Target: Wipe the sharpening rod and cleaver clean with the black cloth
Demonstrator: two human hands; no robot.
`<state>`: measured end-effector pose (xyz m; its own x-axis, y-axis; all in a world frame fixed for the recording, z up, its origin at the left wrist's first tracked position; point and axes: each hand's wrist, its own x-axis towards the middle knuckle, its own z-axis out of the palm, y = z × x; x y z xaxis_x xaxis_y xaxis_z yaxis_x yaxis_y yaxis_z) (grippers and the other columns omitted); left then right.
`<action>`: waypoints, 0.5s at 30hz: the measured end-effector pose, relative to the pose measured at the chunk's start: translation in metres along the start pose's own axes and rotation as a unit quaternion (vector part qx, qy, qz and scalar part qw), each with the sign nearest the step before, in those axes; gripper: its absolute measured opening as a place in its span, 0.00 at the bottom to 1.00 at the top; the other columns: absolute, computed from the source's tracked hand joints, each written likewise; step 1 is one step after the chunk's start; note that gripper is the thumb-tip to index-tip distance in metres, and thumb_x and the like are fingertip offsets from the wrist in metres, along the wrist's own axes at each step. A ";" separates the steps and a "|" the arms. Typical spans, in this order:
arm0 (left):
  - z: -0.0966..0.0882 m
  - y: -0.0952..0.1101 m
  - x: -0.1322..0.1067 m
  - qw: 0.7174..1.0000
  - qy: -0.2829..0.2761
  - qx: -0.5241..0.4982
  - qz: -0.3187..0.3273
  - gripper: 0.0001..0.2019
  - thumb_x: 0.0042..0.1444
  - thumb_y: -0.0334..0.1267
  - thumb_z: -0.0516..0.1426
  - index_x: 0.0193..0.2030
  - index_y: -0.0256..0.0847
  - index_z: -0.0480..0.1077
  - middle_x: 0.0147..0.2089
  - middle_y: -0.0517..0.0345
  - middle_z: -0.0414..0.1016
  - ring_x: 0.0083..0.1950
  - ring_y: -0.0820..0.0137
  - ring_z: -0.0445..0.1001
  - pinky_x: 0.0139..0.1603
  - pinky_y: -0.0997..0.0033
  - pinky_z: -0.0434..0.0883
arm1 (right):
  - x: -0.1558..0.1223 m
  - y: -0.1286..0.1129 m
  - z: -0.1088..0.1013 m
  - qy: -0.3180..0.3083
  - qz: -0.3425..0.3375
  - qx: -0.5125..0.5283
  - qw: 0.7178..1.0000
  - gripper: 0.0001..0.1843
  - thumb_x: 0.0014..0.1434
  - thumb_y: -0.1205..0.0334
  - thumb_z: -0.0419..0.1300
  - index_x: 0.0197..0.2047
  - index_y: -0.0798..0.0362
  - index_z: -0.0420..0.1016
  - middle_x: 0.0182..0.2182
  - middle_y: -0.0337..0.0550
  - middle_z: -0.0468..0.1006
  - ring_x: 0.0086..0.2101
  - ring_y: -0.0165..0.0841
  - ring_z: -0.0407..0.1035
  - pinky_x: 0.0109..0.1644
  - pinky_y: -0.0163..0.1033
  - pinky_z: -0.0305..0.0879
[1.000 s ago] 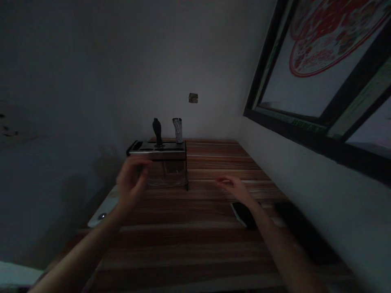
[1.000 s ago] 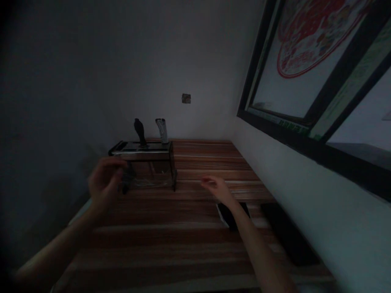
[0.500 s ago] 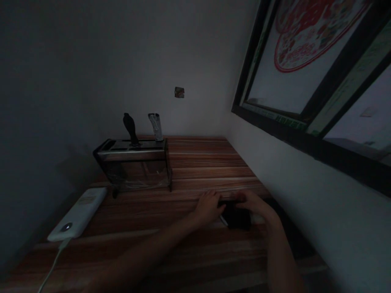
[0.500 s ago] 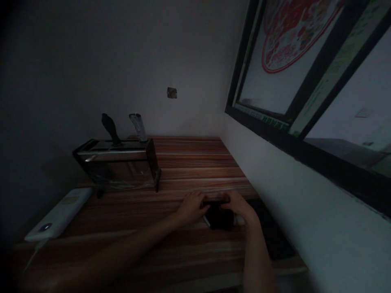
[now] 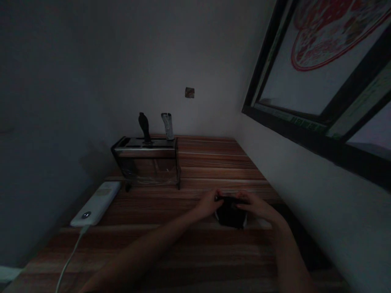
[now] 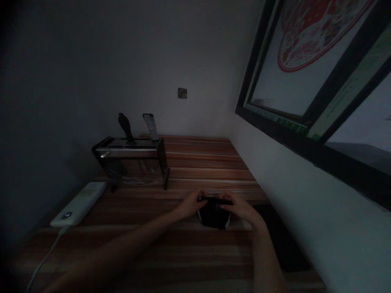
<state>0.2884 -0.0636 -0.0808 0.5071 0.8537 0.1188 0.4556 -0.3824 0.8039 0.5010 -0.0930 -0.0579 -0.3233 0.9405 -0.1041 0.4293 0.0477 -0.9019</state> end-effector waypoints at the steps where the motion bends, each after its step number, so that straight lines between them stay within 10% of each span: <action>1: -0.006 -0.001 -0.003 1.000 0.009 -0.011 -0.005 0.08 0.51 0.31 0.53 0.39 0.41 0.62 0.37 0.59 0.70 0.38 0.71 0.69 0.37 0.73 0.65 | 0.002 -0.002 0.003 -0.015 -0.001 0.018 1.000 0.14 0.46 0.57 0.62 0.36 0.52 0.67 0.33 0.40 0.75 0.36 0.36 0.70 0.41 0.40 0.64; 15: -0.116 -0.046 -0.086 0.995 0.090 -0.019 -0.029 0.10 0.51 0.32 0.53 0.41 0.41 0.66 0.40 0.57 0.73 0.44 0.67 0.71 0.45 0.70 0.66 | 0.054 -0.037 0.114 0.005 -0.087 0.128 0.988 0.14 0.44 0.61 0.64 0.37 0.49 0.70 0.36 0.39 0.74 0.39 0.36 0.69 0.46 0.42 0.64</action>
<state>0.1388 -0.0778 -0.0602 0.3398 0.9247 0.1718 0.4507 -0.3204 0.8332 0.3711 -0.0826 -0.0777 -0.3638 0.9292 0.0646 0.1404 0.1233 -0.9824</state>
